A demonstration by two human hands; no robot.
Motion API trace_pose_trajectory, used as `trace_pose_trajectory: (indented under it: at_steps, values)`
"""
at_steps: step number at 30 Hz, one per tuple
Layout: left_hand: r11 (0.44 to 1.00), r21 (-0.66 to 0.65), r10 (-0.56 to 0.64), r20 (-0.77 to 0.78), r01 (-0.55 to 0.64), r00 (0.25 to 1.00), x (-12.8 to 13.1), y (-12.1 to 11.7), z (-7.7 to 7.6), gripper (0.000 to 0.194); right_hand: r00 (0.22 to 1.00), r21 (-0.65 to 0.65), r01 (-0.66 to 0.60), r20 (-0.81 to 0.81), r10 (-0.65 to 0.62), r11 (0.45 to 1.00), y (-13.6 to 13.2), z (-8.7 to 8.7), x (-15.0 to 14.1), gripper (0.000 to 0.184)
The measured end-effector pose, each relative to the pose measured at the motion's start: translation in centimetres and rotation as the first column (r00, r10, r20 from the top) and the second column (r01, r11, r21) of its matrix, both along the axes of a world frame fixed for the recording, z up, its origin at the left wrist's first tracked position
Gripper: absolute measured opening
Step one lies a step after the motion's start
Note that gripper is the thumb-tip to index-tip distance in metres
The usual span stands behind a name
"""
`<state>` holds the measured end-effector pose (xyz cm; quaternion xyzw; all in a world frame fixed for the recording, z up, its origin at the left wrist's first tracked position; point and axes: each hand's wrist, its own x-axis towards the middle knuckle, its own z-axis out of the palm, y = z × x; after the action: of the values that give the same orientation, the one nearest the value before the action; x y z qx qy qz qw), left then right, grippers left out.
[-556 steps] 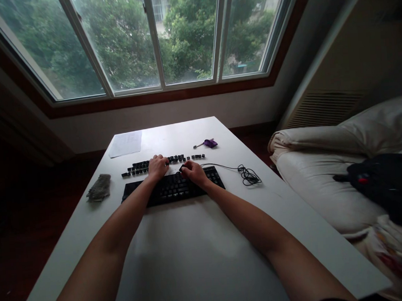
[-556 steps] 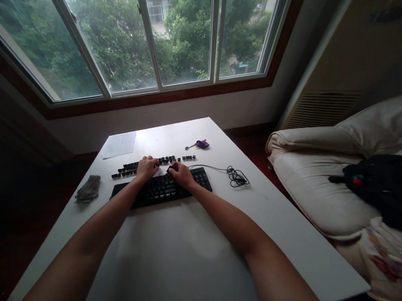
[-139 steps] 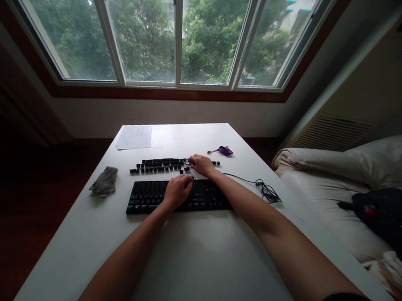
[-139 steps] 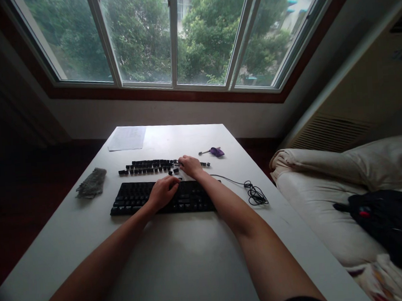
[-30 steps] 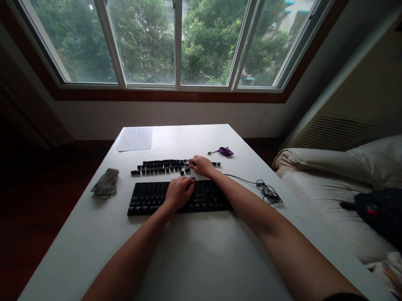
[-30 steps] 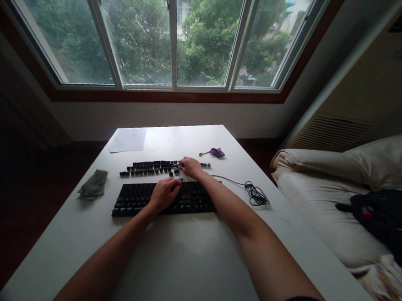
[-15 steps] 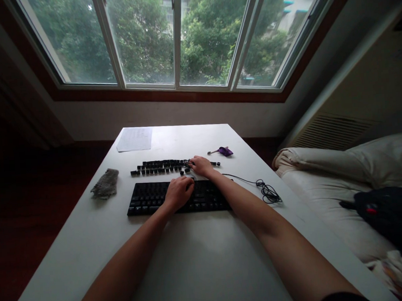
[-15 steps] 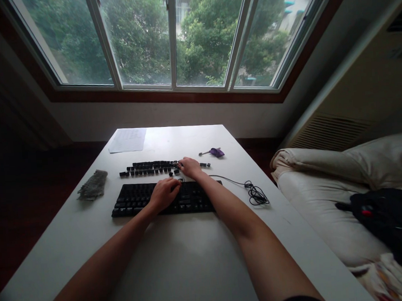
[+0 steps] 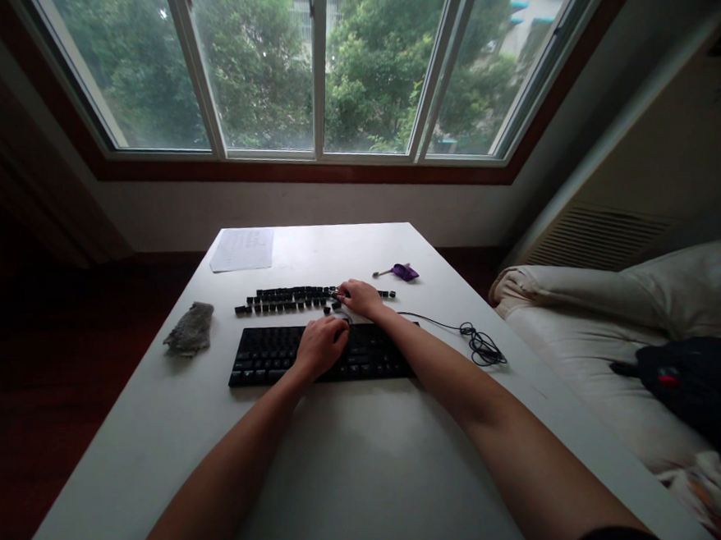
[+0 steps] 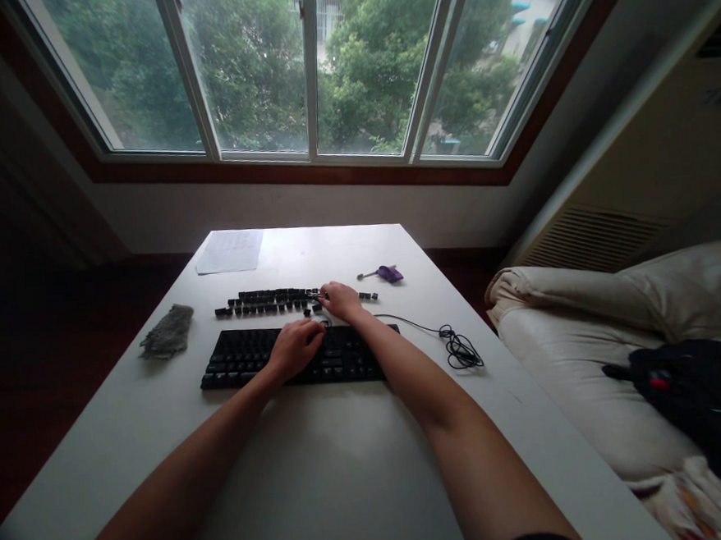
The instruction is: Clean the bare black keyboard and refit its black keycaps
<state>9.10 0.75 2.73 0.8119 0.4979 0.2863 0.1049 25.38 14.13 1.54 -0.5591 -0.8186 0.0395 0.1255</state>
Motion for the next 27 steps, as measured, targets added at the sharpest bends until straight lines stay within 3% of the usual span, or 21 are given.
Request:
trace_pose_trajectory:
  at_steps: [16, 20, 23, 27]
  values:
    - [1.0, -0.004, -0.002, 0.032, 0.002, 0.999, 0.1, -0.1, 0.2, 0.015, 1.0, 0.018, 0.023, -0.018, -0.023, 1.0, 0.1, -0.2, 0.0, 0.023]
    - [0.995, 0.031, 0.087, 0.131, -0.092, 0.988, 0.0, -0.1, 0.0, 0.018, 0.999, 0.035, 0.01, -0.047, -0.008, 0.999, -0.3, 0.4, 0.0, 0.024]
    - [0.967, 0.005, 0.242, 0.306, -0.256, 0.921, -0.4, 0.3, -0.4, 0.021, 0.997, 0.039, -0.053, -0.062, 0.055, 0.998, -0.7, 0.8, -0.1, 0.024]
    - [0.909, -0.139, 0.403, 0.527, -0.392, 0.748, -1.4, 1.3, -1.3, 0.025, 0.983, 0.014, -0.178, -0.044, 0.179, 0.984, -1.5, 0.9, -0.5, 0.025]
